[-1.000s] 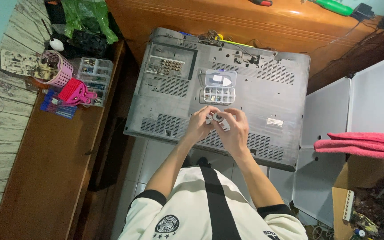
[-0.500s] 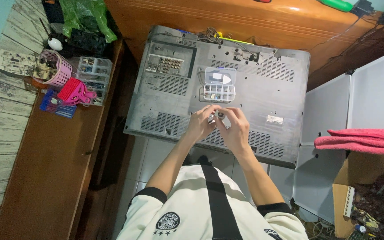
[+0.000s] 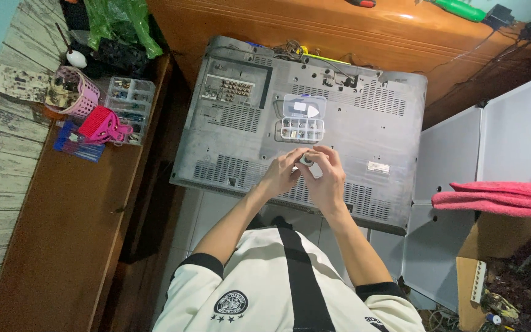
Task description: Screwing the back panel of a television using a manual screwdriver and small screws from an organizer.
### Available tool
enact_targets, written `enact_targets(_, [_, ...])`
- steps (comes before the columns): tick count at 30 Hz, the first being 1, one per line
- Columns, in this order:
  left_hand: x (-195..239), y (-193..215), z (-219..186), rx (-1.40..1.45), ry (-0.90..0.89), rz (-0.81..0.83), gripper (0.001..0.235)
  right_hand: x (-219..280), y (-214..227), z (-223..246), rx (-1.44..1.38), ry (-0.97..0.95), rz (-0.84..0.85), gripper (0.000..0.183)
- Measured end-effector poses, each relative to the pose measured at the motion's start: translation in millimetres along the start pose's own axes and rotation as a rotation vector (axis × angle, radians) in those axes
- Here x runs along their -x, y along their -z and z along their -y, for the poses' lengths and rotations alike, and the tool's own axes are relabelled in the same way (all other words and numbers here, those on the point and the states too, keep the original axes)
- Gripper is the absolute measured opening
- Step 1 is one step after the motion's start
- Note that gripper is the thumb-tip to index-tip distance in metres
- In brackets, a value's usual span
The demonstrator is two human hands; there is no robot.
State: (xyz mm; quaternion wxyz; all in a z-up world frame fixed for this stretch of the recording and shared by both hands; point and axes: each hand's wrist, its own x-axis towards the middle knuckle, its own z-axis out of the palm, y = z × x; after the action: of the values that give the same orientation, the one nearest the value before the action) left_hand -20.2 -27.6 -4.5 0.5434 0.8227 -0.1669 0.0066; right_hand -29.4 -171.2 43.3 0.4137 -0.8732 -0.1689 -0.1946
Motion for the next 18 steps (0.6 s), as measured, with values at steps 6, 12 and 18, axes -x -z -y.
enact_targets(6, [0.9, -12.3, 27.6, -0.044, 0.043, -0.161, 0.044, 2.9, -8.0, -24.2, -0.003, -0.032, 0.056, 0.031])
enact_targets(12, [-2.5, 16.2, -19.6, -0.03, 0.022, -0.039, 0.033, -8.9, 6.9, 4.6, 0.052, 0.025, 0.084, 0.031])
enact_targets(18, [-7.4, -6.5, 11.1, -0.152, 0.022, -0.116, 0.032, -8.3, 2.5, -11.3, 0.081, 0.03, 0.092, 0.022])
